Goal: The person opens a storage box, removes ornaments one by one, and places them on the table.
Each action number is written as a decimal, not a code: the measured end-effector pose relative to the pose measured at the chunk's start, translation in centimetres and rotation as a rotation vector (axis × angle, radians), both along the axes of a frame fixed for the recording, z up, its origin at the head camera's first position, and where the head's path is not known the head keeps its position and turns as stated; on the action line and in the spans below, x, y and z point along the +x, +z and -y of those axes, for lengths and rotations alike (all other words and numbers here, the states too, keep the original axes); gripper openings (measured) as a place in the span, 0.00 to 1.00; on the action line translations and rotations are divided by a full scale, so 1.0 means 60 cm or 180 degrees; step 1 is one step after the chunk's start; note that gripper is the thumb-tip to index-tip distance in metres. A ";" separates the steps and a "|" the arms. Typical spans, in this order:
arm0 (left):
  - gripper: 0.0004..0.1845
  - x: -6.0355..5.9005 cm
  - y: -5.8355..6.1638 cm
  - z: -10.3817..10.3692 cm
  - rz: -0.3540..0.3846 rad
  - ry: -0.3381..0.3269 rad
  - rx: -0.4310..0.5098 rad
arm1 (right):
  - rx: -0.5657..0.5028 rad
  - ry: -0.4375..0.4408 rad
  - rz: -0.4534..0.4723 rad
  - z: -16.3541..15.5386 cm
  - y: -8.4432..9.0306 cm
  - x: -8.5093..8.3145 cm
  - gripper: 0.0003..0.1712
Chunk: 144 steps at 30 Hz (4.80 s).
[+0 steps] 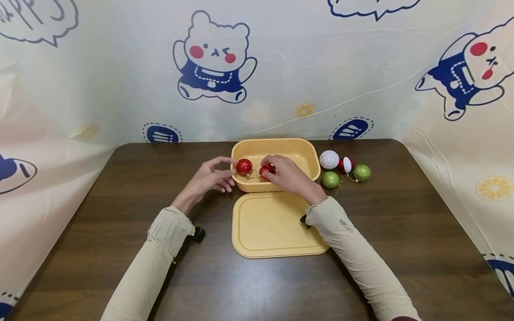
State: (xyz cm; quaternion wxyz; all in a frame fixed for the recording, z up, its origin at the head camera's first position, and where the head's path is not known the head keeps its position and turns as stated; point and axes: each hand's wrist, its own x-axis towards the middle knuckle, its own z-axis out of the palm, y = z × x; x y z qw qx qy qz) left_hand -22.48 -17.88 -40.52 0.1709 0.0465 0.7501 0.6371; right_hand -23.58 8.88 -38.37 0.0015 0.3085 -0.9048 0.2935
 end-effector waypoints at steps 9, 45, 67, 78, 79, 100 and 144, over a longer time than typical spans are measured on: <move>0.24 0.004 -0.001 0.002 -0.0006 0.0012 0.0003 | -0.0051 -0.0079 -0.0055 -0.024 0.010 0.003 0.12; 0.23 0.002 -0.001 -0.001 -0.0023 -0.0013 -0.0008 | -0.0286 -0.0214 -0.0199 -0.081 0.023 0.033 0.12; 0.22 0.003 -0.002 0.000 -0.0045 -0.0011 0.0002 | -0.0427 -0.0303 -0.0286 -0.132 0.035 0.057 0.16; 0.22 0.003 -0.001 0.000 -0.0036 0.0002 0.0003 | -0.0394 -0.0395 -0.0368 -0.154 0.043 0.066 0.16; 0.22 0.003 -0.001 0.000 -0.0037 0.0001 0.0003 | -0.0401 -0.0394 -0.0379 -0.157 0.044 0.066 0.17; 0.23 0.006 -0.001 0.000 -0.0040 -0.0053 0.0066 | -0.0402 -0.0649 -0.0497 -0.212 0.048 0.082 0.18; 0.23 0.002 -0.003 0.001 -0.0096 -0.0042 0.0015 | 0.0005 -0.0994 -0.0222 -0.309 0.033 0.073 0.22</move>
